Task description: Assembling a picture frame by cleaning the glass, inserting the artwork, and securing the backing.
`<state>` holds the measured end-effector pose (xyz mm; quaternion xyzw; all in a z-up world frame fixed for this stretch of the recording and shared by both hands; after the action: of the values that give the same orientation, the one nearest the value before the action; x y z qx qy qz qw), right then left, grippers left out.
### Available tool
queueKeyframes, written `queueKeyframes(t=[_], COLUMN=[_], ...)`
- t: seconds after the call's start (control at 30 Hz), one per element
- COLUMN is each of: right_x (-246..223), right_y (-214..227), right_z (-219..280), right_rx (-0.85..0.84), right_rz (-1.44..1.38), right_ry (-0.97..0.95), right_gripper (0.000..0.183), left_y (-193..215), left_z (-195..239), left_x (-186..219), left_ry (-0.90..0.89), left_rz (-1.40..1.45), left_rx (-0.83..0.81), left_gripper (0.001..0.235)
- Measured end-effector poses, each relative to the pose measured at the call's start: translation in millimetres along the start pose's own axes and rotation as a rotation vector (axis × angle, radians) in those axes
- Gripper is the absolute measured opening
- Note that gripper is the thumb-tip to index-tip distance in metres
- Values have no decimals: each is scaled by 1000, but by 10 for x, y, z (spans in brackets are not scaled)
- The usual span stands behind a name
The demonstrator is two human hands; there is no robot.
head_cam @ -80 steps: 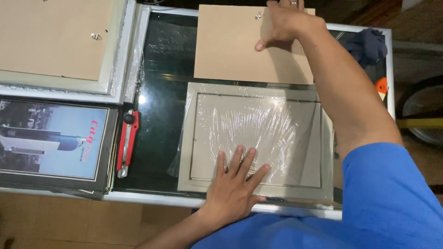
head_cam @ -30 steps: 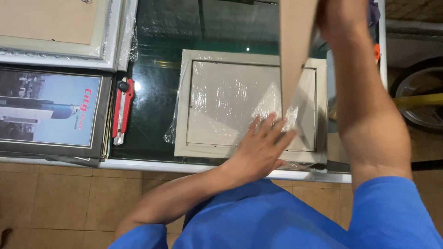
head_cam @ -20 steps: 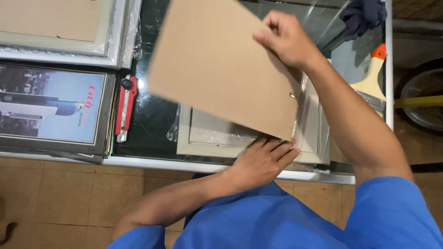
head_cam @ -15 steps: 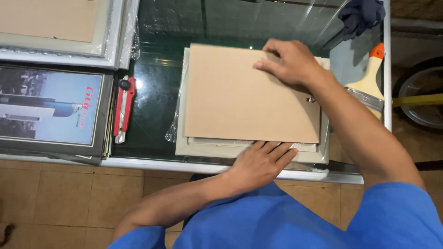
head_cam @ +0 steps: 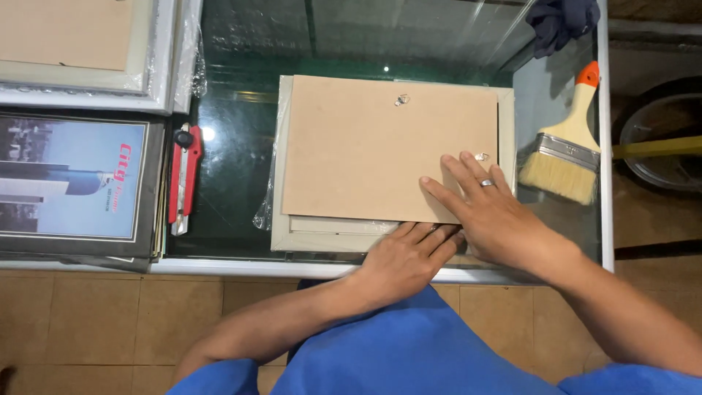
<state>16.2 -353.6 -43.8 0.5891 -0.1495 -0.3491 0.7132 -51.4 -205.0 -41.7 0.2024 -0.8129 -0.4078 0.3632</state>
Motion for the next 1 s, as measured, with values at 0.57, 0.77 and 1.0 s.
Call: queueKeyframes(t=[0.57, 0.77, 1.0], right_x=[-252, 38, -66], right_y=[205, -110, -235], right_z=[259, 496, 495], right_rx=[241, 345, 483], right_rz=[-78, -340, -470], right_ry=[-3, -236, -245], right_gripper=[89, 84, 91], left_y=[474, 742, 732], left_z=[327, 763, 687], left_x=[46, -1088, -1016], left_ry=[-122, 597, 539], left_rz=[301, -103, -216], left_rx=[32, 120, 116], left_gripper=[18, 98, 100])
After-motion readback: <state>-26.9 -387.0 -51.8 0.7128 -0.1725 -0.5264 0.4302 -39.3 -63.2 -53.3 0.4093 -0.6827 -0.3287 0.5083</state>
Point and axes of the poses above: each hand's wrist, its own z-axis away from the middle knuckle, its own y-axis out of the back of the hand, x = y × z, the point moved 5 cm from there along -z, towards the middle knuckle, and after that the axes turned 8 degrees about y, right-handed, at the moved point
